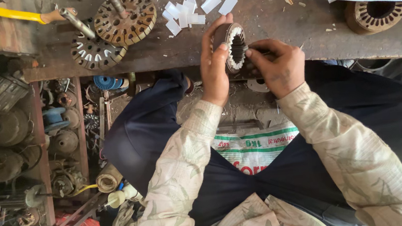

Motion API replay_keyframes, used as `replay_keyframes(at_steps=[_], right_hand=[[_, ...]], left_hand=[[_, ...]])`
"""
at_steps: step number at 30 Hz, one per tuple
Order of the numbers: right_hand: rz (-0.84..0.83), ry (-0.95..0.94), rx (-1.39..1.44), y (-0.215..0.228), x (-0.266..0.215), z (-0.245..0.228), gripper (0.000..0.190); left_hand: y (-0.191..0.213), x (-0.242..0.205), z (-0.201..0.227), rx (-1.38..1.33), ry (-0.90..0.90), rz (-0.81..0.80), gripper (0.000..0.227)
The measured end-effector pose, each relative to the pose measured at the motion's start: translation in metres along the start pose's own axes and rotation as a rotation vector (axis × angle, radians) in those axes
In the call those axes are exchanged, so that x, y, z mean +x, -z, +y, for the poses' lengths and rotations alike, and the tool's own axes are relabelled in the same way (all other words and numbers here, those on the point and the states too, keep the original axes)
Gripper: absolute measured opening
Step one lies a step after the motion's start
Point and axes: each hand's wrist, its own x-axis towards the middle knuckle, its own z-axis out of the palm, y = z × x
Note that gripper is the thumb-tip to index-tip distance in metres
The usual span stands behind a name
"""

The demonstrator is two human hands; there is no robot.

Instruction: The person sits on the floor and assembles a cylindrical motor component by hand. They repeatedly pick up small white rectangular pieces, fold them, and insert them into the slots of a circular stator core. The person also uses a knife to trim a larger sheet of white material to create more pieces.

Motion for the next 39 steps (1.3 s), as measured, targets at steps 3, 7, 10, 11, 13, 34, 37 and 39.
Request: replay_keyframes(at_steps=[3, 7, 10, 11, 13, 34, 37, 39], right_hand=[[0.067, 0.159, -0.182, -0.002, 0.001, 0.000, 0.015], [0.091, 0.579, -0.370, 0.001, 0.000, -0.004, 0.013], [0.084, 0.683, -0.442, 0.003, -0.003, -0.006, 0.013], [0.088, 0.679, -0.444, 0.003, -0.002, -0.006, 0.013], [0.094, 0.617, -0.425, 0.001, -0.001, -0.005, 0.012], [0.050, 0.692, -0.472, 0.004, 0.003, -0.009, 0.010], [0.085, 0.655, -0.455, 0.001, -0.004, -0.007, 0.012], [0.121, 0.618, -0.436, -0.002, -0.010, -0.006, 0.014]], left_hand=[[0.000, 0.001, 0.001, -0.018, -0.006, -0.020, 0.052], [0.001, 0.000, 0.003, 0.088, -0.030, -0.048, 0.046], [0.000, -0.001, 0.003, 0.136, -0.041, -0.052, 0.046], [-0.001, 0.000, 0.003, 0.138, -0.045, -0.054, 0.046], [-0.002, -0.001, 0.003, 0.145, -0.049, -0.063, 0.046], [0.002, 0.005, 0.009, -0.083, 0.047, -0.028, 0.049], [0.001, 0.004, 0.008, -0.072, 0.041, -0.018, 0.052], [0.000, 0.004, 0.006, -0.040, 0.013, -0.005, 0.052]])
